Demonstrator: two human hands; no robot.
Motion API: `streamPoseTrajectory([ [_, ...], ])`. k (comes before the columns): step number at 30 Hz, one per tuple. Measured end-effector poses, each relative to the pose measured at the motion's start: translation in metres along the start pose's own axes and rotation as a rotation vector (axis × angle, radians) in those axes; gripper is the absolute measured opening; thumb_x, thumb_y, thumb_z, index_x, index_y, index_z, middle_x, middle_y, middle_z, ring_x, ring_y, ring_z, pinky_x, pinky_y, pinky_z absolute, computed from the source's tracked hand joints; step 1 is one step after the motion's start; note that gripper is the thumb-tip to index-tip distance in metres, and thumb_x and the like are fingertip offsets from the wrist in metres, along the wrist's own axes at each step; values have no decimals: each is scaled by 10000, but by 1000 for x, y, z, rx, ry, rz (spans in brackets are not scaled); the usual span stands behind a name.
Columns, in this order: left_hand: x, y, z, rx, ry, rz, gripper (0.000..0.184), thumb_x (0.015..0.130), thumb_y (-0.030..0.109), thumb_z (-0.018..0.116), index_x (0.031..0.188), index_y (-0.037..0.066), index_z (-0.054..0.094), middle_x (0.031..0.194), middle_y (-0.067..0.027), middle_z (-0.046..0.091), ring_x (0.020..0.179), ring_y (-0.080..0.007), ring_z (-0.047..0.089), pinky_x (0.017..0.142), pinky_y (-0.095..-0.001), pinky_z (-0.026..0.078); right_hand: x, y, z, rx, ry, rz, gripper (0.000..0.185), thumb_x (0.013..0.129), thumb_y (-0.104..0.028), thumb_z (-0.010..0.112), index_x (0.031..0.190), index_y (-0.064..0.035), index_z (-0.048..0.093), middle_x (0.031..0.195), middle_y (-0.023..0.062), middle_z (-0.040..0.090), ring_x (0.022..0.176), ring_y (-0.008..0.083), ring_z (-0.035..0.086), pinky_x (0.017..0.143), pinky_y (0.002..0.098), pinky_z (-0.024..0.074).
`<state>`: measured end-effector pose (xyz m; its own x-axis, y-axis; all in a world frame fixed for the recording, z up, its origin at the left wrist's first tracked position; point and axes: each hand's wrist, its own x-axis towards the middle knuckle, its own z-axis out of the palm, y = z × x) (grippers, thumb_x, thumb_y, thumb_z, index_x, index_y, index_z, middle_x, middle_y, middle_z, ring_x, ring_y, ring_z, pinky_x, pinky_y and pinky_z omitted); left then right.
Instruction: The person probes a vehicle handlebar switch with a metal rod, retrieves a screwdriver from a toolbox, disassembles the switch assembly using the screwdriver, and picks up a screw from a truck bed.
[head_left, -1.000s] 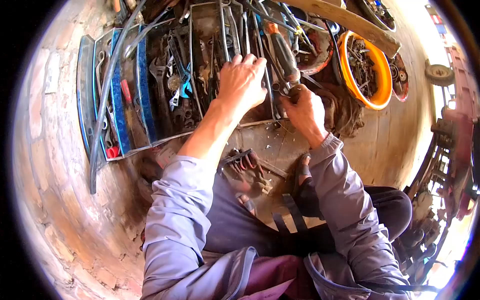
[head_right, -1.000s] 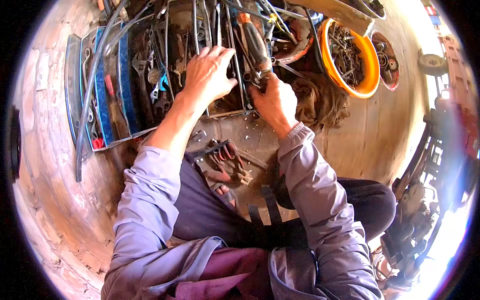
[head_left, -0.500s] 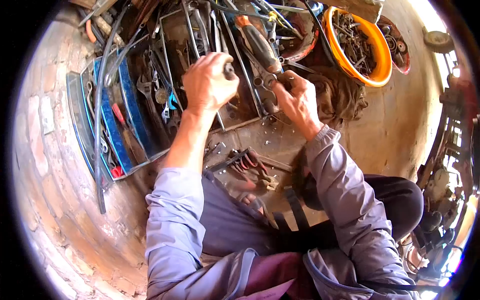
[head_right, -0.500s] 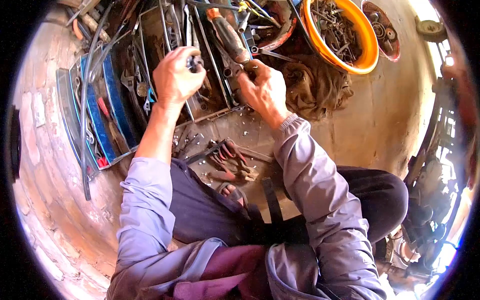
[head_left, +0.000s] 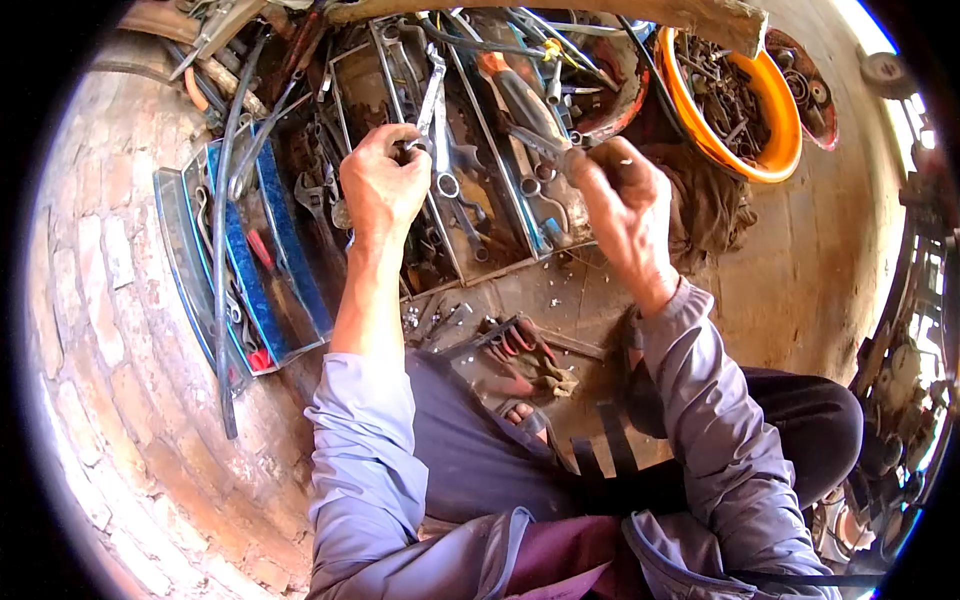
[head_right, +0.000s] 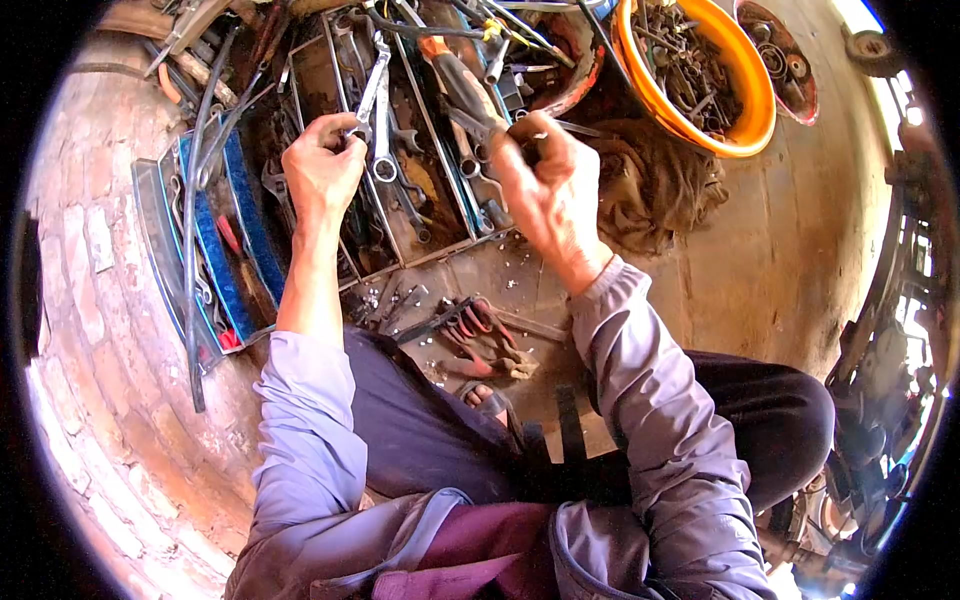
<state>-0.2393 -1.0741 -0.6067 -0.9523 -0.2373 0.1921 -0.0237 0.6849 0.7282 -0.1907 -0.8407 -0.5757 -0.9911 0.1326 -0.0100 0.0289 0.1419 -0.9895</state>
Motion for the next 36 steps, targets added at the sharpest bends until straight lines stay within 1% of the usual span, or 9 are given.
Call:
streamPoseTrajectory([
  [1, 0, -1, 0, -3, 2, 3, 192, 753, 26, 670, 925, 59, 748, 691, -31, 686, 616, -72, 609, 595, -237, 489, -3, 0, 1, -28, -17, -32, 125, 861, -116, 652, 854, 8, 643, 658, 12, 574, 626, 59, 486, 540, 249, 407],
  [3, -1, -1, 1, -6, -4, 28, 191, 755, 27, 676, 929, 64, 746, 689, -33, 683, 615, -69, 609, 591, -239, 488, -11, 19, 6, -274, -77, -214, 93, 815, -100, 650, 890, -49, 629, 749, 141, 630, 643, 262, 641, 582, 369, 502],
  [5, -4, 7, 2, -2, -9, 74, 191, 758, 27, 682, 933, 70, 743, 694, -43, 688, 609, -77, 618, 589, -243, 491, -24, 30, 13, -765, -187, -241, 139, 812, -168, 664, 860, -61, 589, 770, 127, 632, 709, 343, 651, 616, 423, 529],
  [11, -13, 17, 14, 74, -137, 222, 166, 757, 69, 723, 923, 60, 720, 792, -65, 703, 655, -148, 664, 623, -274, 523, -21, 11, 14, -648, -92, -190, 179, 797, -183, 687, 876, -67, 577, 809, 138, 632, 745, 358, 648, 649, 451, 526],
  [15, -13, 19, 17, 248, -131, 315, 222, 771, 99, 700, 990, 68, 701, 952, -76, 696, 920, -247, 668, 842, -342, 525, -15, 32, -8, -753, 23, -97, 250, 790, -199, 720, 953, -71, 581, 882, 151, 621, 782, 361, 639, 680, 452, 512],
  [16, -13, 20, 16, 256, -187, 266, 296, 760, 125, 707, 1052, 81, 686, 1081, -79, 674, 1061, -264, 623, 936, -358, 487, -16, 37, -12, -802, 14, -81, 269, 799, -203, 714, 972, -59, 570, 907, 169, 620, 804, 367, 639, 701, 448, 514],
  [21, -17, 25, 20, 310, -246, 268, 451, 721, 193, 750, 1151, 101, 654, 1259, -77, 603, 1138, -268, 585, 986, -356, 468, -24, 47, -11, -668, -10, 67, 334, 821, -203, 692, 1054, -27, 528, 919, 214, 639, 816, 392, 645, 721, 454, 517],
  [24, -27, 33, 25, 545, -289, 281, 660, 686, 257, 792, 1291, 129, 563, 1415, -103, 478, 1247, -316, 490, 1048, -482, 388, -25, 49, -10, -588, -13, 103, 368, 830, -176, 664, 1099, -6, 478, 860, 252, 649, 805, 430, 646, 713, 481, 511],
  [36, -17, 23, 31, 500, -229, 283, 501, 667, 189, 788, 1149, 123, 669, 1374, -95, 535, 1219, -287, 532, 1025, -442, 413, -31, 56, -10, -449, 15, 126, 328, 811, -122, 641, 1078, 14, 504, 855, 270, 670, 803, 434, 662, 710, 481, 523],
])
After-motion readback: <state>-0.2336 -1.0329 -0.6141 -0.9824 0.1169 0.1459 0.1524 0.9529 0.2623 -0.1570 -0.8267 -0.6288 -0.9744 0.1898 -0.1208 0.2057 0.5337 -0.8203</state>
